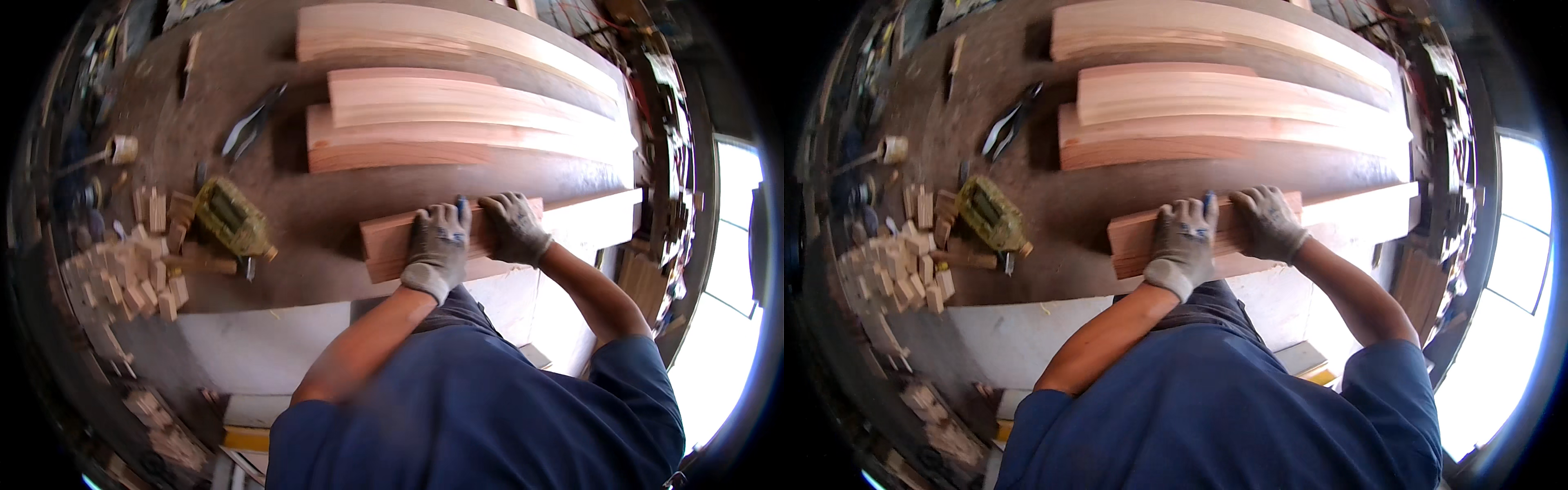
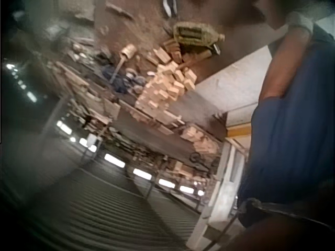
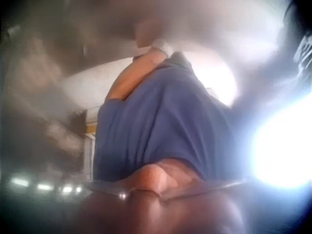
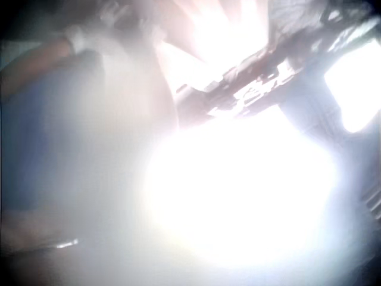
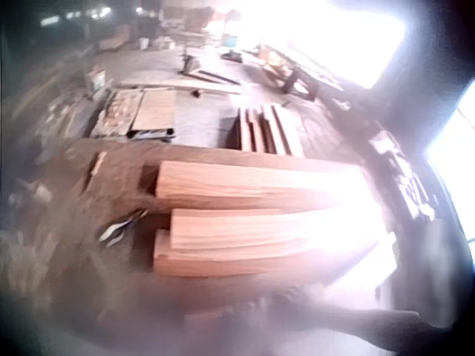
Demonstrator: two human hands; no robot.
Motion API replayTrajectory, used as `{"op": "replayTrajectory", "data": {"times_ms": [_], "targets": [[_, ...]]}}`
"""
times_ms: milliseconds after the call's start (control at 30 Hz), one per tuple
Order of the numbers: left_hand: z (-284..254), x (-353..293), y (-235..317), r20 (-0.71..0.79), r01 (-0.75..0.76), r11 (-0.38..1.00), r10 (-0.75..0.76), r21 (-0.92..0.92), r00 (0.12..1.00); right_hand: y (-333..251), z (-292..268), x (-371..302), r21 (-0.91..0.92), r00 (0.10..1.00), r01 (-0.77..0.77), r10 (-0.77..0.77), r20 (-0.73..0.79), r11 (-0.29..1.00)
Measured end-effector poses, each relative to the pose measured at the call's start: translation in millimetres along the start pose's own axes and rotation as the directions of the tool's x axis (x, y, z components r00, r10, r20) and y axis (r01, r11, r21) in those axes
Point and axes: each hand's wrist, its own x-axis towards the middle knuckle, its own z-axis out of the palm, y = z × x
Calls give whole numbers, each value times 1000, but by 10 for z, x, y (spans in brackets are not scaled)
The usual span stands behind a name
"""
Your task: The person carries a stack of small wooden blocks across a workshop floor and places them on a workbench. They then pick up several long wooden planks one by one and stack them neatly on the same workbench.
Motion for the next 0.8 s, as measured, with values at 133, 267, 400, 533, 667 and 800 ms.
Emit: {"op": "replayTrajectory", "data": {"times_ms": [133, 267, 400, 533, 667, 800], "targets": [[-61, 2, 63, -5, 20, 1000, -20, 15, 1000, -29, 52, -117, -11, 996, -41, 40, -77, 999], [-66, 16, 107, 36, 68, 991, -72, 114, 997, -108, 208, -473, 54, 933, -5, 24, -359, 999], [-119, -24, 180, 9, 64, 988, -66, 142, 998, -25, 374, -1224, 212, 763, 23, 120, -636, 977], [-180, 77, 382, 54, 88, 976, -101, 198, 993, 549, 832, -2014, 392, 750, -215, 408, -521, 895], [-151, 370, 737, 80, 16, 981, -32, 195, 996, 1188, 1192, -2397, 342, 659, -393, 521, -542, 853], [-8, 788, 1156, 114, -36, 984, 17, 172, 993, 1616, 1086, -2370, 334, 637, -322, 464, -615, 886]]}}
